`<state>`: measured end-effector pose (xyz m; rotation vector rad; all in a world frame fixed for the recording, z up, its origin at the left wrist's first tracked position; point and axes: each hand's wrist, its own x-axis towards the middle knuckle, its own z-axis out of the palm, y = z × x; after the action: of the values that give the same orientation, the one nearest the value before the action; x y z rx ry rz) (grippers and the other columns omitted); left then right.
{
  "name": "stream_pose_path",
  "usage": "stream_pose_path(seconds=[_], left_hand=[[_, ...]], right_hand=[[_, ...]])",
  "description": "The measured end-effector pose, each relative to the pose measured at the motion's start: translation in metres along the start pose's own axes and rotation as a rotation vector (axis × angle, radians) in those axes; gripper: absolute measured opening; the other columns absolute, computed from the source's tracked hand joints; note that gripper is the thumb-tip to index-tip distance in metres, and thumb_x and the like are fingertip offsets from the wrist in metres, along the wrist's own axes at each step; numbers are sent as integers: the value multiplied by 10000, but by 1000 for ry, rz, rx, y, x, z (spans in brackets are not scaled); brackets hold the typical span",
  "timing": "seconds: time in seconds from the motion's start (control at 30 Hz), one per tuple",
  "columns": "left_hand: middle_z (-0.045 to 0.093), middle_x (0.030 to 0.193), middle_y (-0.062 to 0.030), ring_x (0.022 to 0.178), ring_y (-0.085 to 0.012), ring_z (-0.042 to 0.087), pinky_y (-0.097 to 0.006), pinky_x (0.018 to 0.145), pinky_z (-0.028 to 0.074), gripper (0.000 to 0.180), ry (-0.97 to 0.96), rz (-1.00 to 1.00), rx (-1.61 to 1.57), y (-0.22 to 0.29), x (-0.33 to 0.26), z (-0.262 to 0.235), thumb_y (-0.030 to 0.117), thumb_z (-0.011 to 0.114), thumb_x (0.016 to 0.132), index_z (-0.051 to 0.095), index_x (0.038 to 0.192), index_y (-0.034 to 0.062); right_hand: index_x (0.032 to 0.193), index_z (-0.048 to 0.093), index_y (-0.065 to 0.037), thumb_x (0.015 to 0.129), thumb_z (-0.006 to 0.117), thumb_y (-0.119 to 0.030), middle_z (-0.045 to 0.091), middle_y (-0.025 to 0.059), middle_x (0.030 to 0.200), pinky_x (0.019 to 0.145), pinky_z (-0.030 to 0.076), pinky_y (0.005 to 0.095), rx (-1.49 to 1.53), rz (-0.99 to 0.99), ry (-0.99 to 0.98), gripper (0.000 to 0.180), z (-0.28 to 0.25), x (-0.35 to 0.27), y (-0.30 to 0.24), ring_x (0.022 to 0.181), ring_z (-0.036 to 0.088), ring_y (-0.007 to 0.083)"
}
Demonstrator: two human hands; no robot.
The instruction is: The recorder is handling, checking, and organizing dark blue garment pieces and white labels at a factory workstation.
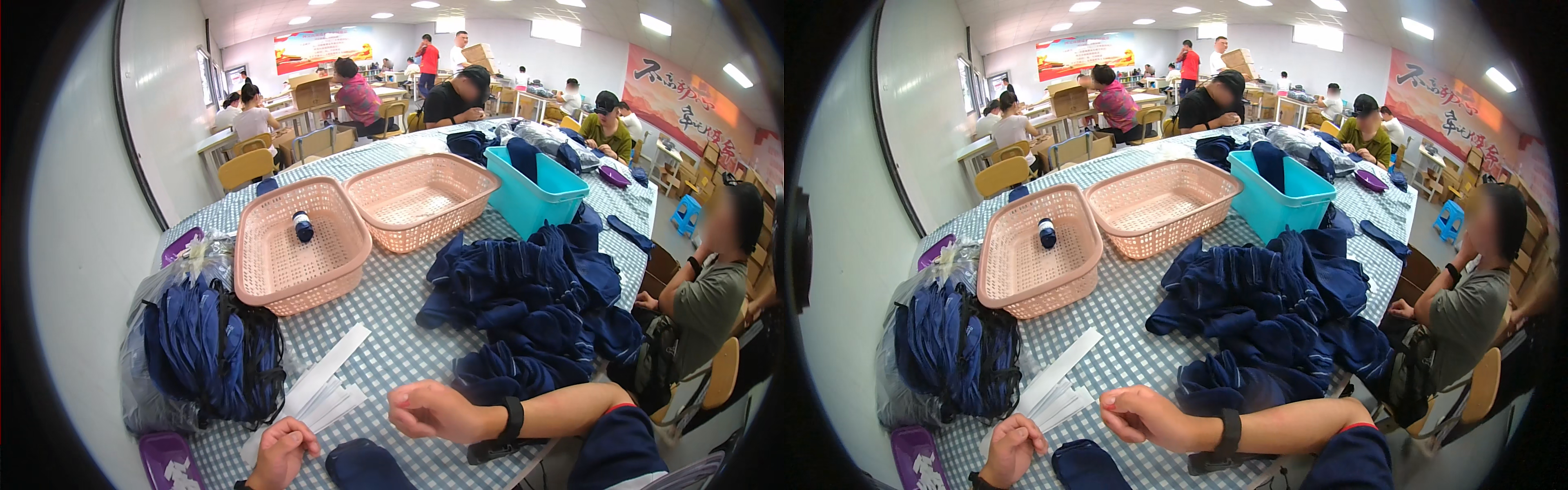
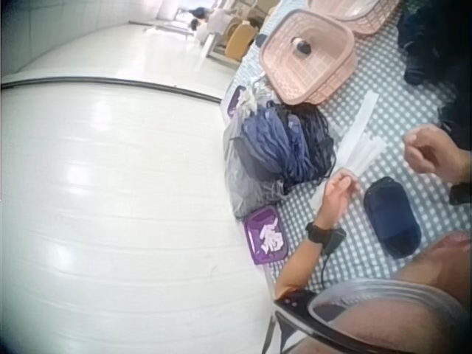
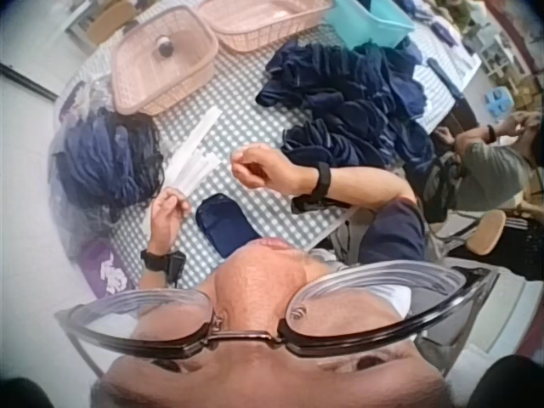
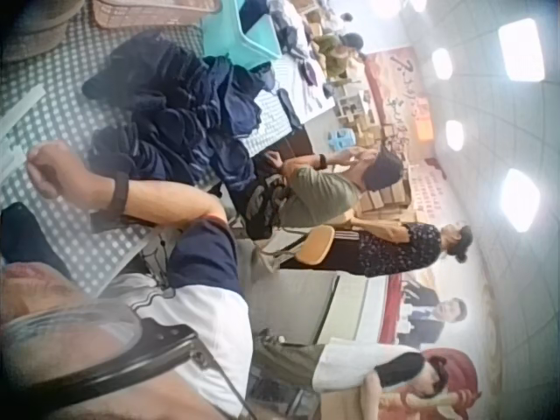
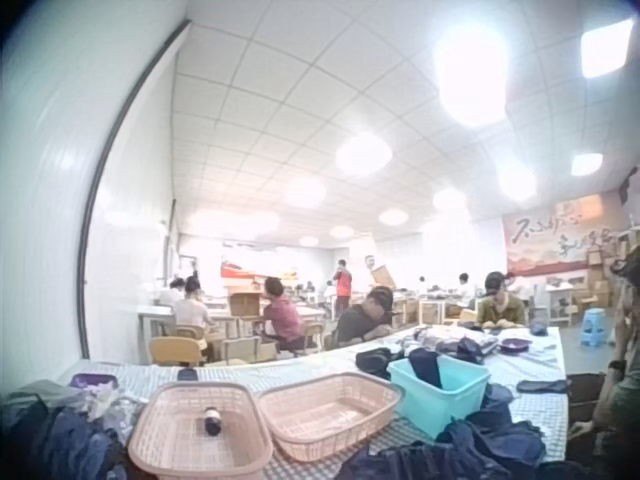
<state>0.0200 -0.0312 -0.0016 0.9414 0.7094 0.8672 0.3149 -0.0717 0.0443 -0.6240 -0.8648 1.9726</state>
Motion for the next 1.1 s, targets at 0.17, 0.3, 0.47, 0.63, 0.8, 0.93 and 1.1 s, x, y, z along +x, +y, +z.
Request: stream_pose_path(seconds=[0.17, 0.3, 0.47, 0.63, 0.8, 0.93, 1.1], left_hand=[[599, 791, -79, 677, -164, 542, -287, 675, 456, 163, -60, -54, 6, 11, -3, 11, 178, 550, 981, 583, 948, 23], [604, 802, -83, 690, -163, 550, -284, 676, 456, 157, -48, -51, -3, 10, -4, 8, 173, 557, 977, 581, 953, 20], [604, 806, -81, 694, -163, 550, -282, 671, 454, 157, -54, -70, -4, 11, -4, 8, 181, 566, 970, 583, 949, 27], [595, 795, -74, 690, -161, 548, -282, 674, 454, 158, -22, -70, 10, 7, -4, 5, 187, 574, 962, 575, 943, 30], [587, 827, -69, 737, -166, 570, -292, 686, 465, 162, -52, -53, 3, 8, -4, 5, 189, 567, 972, 564, 956, 28], [581, 847, -65, 759, -166, 578, -296, 690, 471, 160, -61, -71, -4, 10, -4, 7, 187, 562, 978, 562, 969, 27], [581, 846, -66, 758, -167, 577, -296, 690, 471, 155, -65, -58, 4, 12, -5, 7, 180, 562, 977, 565, 976, 24]], right_hand=[[729, 486, -113, 1053, 297, -362, 394, -19, 534, 549, 329, 248, 345, -62, -242, 450, -10, 4, 3, 532, 374, 112], [750, 493, -123, 1054, 251, -414, 407, -26, 528, 587, 344, 255, 542, -106, -297, 486, -11, 8, 1, 549, 386, 117], [751, 493, -122, 1055, 252, -429, 394, -26, 525, 583, 344, 258, 559, -119, -299, 494, -9, 6, 0, 543, 381, 118], [763, 489, -119, 1056, 248, -437, 395, -26, 527, 574, 342, 259, 570, -120, -310, 495, -9, 7, 0, 539, 378, 114], [765, 481, -109, 1061, 236, -429, 395, -19, 529, 516, 349, 256, 561, -163, -292, 500, -10, 9, 3, 502, 378, 113], [763, 477, -113, 1062, 221, -424, 400, -28, 527, 534, 344, 250, 550, -168, -317, 502, -10, 8, 2, 531, 380, 106], [763, 479, -112, 1062, 220, -426, 400, -28, 526, 530, 342, 249, 549, -164, -322, 505, -9, 9, 3, 531, 384, 106]])
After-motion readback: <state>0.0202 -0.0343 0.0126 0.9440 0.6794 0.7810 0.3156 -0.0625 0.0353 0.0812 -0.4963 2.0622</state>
